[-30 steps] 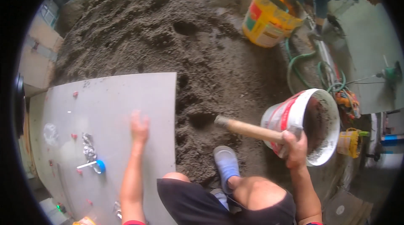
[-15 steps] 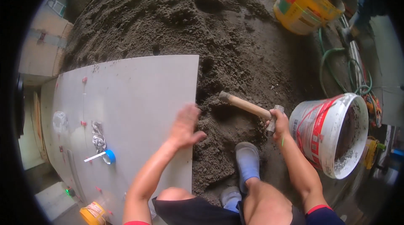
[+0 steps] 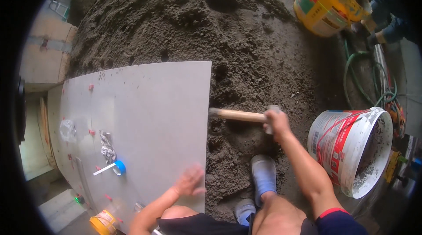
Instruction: The person installs floor tiles by spreading mortar with a notched trowel, placing tiles onto the wet bed, and using a rubber mallet and spacer clips to level and align them.
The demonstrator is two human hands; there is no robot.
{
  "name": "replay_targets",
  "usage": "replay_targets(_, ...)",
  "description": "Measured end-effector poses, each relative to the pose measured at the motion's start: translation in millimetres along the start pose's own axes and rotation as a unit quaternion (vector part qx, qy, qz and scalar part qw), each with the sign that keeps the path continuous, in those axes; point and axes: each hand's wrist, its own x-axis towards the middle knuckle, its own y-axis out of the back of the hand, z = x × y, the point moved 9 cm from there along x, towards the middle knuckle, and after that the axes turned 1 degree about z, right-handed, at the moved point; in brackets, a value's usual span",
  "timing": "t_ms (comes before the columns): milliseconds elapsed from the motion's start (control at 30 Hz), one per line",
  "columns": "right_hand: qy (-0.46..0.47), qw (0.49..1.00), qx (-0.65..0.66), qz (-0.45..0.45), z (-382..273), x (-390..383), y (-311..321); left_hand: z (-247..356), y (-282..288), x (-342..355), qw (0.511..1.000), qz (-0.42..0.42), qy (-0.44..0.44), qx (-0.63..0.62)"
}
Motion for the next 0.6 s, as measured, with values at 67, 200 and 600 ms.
replay_targets(67,-0.017,1.000,-0.012,-0.020,2.6,4.1,-26.1,-42.1,24.3,-3.8,0.974,0.116,0.169,0.092)
replay_targets(200,0.028,0.993,-0.109,-0.023,3.8,20.2,-8.3,-120.6,81.5,-48.5,0.862,0.253,0.407,0.163)
replay_targets(600,-0.013,0.999,-0.027,0.019,33.8,31.3,0.8,-120.0,108.9,-66.3,0.830,0.269,0.454,0.183)
